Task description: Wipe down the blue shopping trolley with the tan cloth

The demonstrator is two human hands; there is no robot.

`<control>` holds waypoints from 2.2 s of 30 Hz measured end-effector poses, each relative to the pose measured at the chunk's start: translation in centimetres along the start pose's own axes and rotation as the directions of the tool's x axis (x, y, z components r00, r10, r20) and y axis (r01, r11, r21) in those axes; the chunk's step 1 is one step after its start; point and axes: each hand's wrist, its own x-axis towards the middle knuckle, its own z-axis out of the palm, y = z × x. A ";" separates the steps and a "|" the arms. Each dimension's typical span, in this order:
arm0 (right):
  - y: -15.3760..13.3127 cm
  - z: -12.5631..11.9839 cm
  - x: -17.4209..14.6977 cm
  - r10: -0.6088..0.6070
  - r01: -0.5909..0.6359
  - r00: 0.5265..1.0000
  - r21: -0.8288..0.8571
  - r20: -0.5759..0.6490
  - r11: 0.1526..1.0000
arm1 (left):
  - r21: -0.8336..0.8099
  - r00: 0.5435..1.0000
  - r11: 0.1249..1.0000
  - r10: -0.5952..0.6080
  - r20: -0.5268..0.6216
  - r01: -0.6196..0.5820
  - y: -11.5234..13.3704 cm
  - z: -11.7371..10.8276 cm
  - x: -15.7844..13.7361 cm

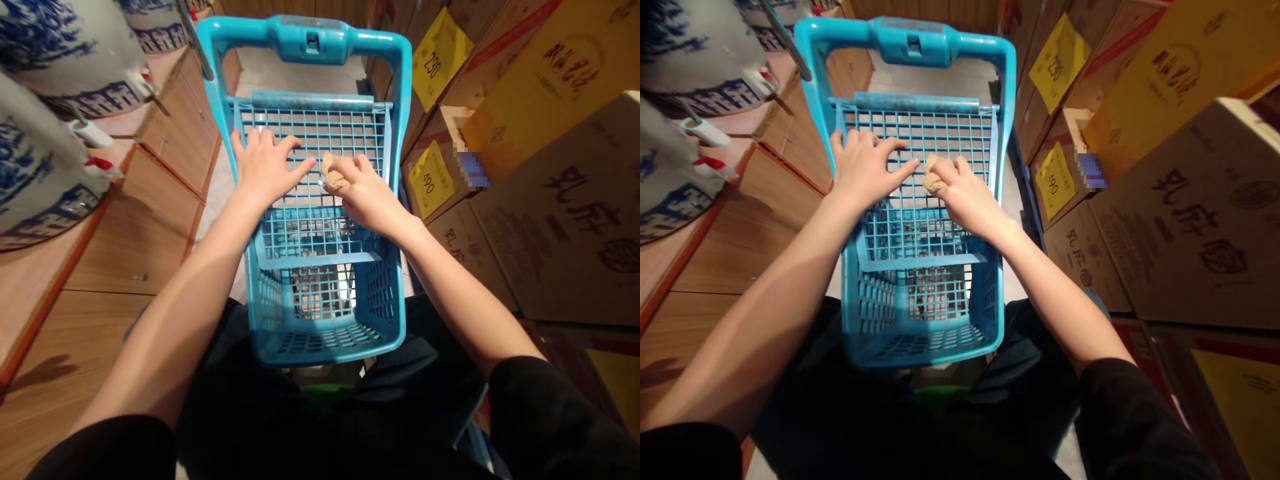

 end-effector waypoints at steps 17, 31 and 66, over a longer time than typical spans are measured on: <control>1.2 -0.6 -2.5 0.125 -0.129 0.989 -0.048 -0.073 0.990 | -0.063 0.998 0.997 -0.043 0.049 0.046 0.5 -0.2 0.1; 0.7 -0.5 -3.3 0.124 -0.124 0.989 -0.004 -0.086 0.992 | -0.066 0.999 0.997 -0.037 0.010 0.038 0.4 0.0 0.0; -0.9 0.4 1.5 0.060 -0.064 0.996 -0.055 -0.066 0.996 | -0.044 0.994 0.999 -0.004 -0.106 -0.001 0.8 1.0 -1.2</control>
